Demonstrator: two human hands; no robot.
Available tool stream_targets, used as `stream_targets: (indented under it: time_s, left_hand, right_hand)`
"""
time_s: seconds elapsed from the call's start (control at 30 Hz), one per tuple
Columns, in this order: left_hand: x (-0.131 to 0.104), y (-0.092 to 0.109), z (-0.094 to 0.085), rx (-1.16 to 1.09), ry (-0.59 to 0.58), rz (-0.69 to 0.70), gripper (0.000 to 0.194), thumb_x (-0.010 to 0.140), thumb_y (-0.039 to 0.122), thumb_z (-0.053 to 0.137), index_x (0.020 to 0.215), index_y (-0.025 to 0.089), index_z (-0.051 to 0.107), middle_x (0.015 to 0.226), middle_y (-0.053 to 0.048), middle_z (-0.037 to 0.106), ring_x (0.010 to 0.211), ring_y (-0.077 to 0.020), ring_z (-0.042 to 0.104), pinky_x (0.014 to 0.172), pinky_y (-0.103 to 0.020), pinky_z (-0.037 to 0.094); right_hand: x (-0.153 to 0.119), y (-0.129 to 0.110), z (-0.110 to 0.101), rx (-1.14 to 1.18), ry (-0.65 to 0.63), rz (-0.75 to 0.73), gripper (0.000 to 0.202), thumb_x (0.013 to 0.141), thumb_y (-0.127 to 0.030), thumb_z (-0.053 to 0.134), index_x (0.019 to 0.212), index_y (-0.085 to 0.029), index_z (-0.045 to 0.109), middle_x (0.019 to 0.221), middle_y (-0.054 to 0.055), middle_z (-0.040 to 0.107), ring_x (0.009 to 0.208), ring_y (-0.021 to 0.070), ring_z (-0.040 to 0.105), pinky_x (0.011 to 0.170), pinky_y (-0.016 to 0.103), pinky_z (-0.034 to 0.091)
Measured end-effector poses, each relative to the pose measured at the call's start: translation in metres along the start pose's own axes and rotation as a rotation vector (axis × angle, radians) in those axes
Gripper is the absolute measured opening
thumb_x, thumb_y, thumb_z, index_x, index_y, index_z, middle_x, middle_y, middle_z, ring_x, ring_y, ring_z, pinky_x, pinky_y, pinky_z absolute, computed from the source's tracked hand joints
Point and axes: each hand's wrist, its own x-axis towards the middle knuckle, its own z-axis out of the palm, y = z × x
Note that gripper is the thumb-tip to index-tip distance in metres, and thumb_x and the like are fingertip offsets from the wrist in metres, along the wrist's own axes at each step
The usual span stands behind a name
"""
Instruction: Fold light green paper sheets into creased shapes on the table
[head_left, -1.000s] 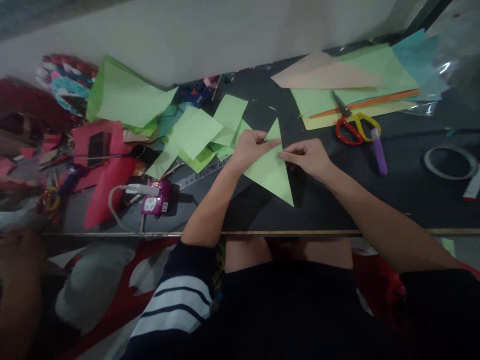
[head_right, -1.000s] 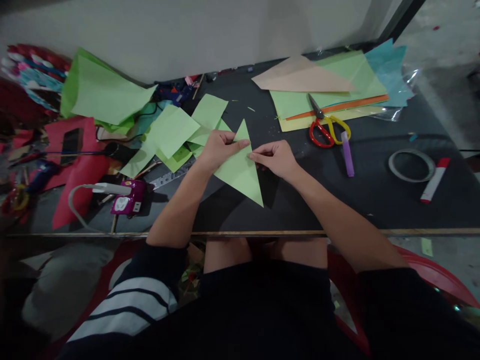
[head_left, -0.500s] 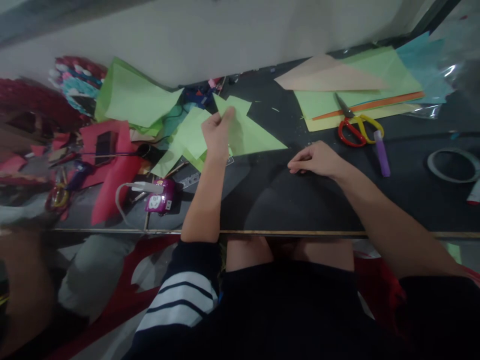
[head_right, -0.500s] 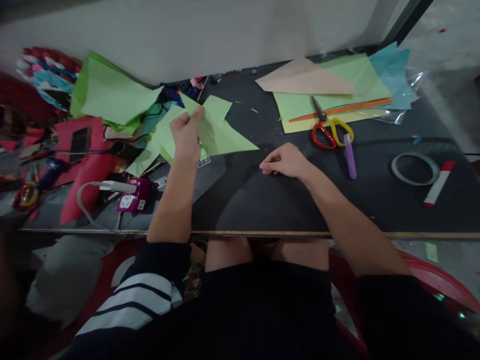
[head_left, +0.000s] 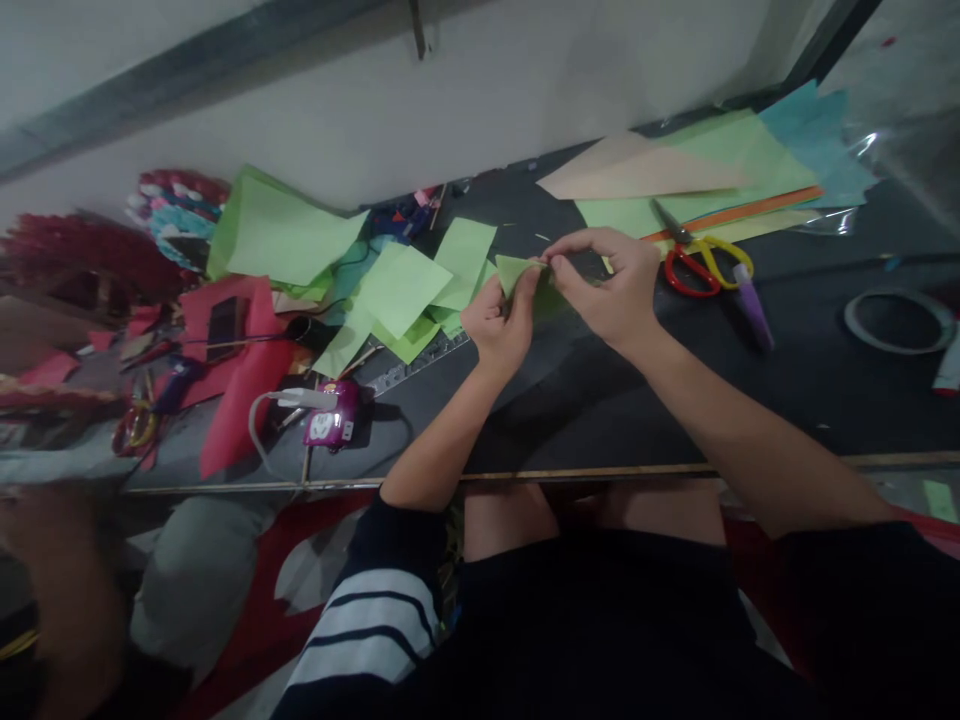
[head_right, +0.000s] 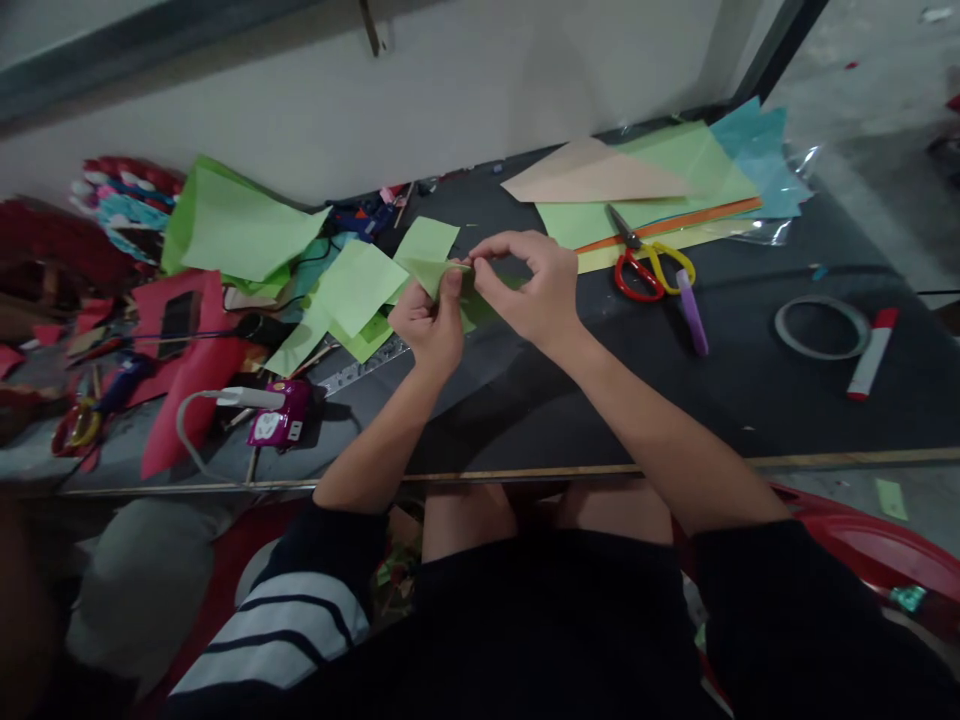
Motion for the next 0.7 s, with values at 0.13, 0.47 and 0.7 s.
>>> stream_targets:
  time_s: [0.13, 0.47, 0.7]
  left_hand:
    - [-0.001, -0.009, 0.0, -0.074, -0.03, -0.059, 0.04, 0.098, 0.063, 0.073, 0.105, 0.026, 0.084, 0.109, -0.008, 0.085, 0.119, -0.0274, 0.078, 0.1, -0.039, 0.063]
    - [0.018, -0.015, -0.004, -0.079, -0.212, -0.125, 0.009, 0.09, 0.036, 0.089, 0.092, 0.027, 0.087, 0.104, 0.0, 0.087, 0.11, -0.0235, 0.082, 0.106, -0.043, 0.066]
    - [0.024, -0.013, -0.008, -0.046, -0.12, -0.154, 0.007, 0.091, 0.027, 0.089, 0.084, 0.027, 0.086, 0.092, 0.002, 0.087, 0.095, -0.0206, 0.083, 0.095, -0.04, 0.068]
  right_hand:
    - [-0.006, 0.008, 0.007, -0.021, 0.016, 0.005, 0.008, 0.095, -0.026, 0.07, 0.097, -0.027, 0.077, 0.098, 0.004, 0.08, 0.101, 0.0268, 0.077, 0.103, 0.046, 0.059]
    - [-0.003, 0.012, 0.002, -0.373, -0.117, -0.05, 0.005, 0.095, -0.025, 0.064, 0.095, -0.028, 0.068, 0.104, 0.01, 0.076, 0.115, 0.0332, 0.069, 0.112, 0.055, 0.05]
    - [-0.003, 0.015, -0.002, -0.462, -0.114, -0.096, 0.006, 0.091, -0.021, 0.062, 0.087, -0.026, 0.063, 0.092, 0.007, 0.073, 0.1, 0.03, 0.07, 0.108, 0.052, 0.047]
